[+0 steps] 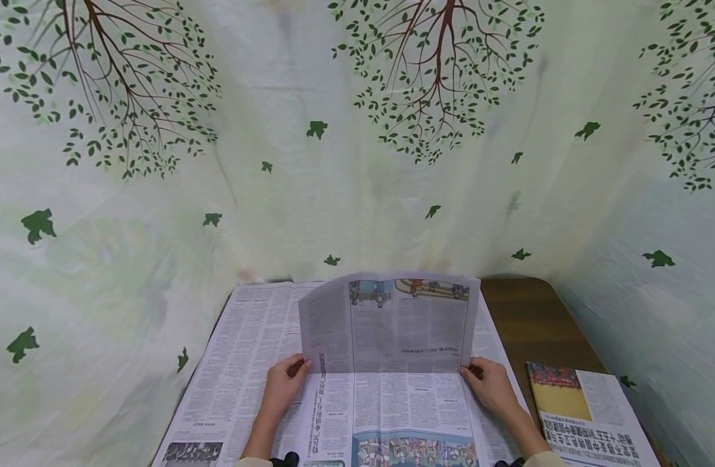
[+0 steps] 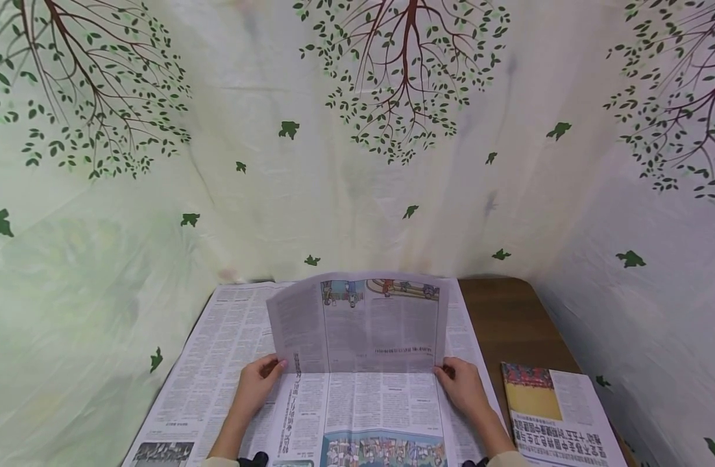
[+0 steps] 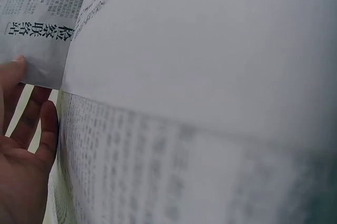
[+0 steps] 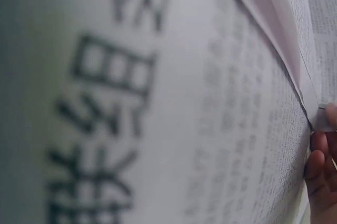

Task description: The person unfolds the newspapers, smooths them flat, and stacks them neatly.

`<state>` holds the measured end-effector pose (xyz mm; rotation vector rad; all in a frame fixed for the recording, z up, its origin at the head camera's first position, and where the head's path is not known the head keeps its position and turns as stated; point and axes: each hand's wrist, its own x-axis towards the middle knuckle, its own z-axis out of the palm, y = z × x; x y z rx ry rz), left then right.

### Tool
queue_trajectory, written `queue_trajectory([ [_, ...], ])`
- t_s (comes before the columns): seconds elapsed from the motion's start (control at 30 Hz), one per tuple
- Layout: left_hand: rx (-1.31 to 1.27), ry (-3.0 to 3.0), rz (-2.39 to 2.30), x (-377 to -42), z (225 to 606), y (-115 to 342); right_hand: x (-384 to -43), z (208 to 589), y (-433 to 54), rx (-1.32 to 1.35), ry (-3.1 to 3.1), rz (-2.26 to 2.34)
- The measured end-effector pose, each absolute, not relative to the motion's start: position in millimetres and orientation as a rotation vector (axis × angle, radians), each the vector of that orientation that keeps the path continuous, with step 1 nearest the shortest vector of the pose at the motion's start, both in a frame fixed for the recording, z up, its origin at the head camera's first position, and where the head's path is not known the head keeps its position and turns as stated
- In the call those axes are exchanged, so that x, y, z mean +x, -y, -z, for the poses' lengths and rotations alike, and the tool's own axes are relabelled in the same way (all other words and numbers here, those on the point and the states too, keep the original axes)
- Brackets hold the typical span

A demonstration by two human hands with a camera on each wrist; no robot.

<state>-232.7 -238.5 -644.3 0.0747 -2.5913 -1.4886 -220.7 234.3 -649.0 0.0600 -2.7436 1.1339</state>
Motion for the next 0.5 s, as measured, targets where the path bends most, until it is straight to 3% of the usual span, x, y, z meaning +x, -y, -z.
queue_trajectory([
  [0.5,0.098,2.665,1.366,-236.3,647.9,235.8,-220.5,650.5,-233.8,0.072,2.714,-1.085],
])
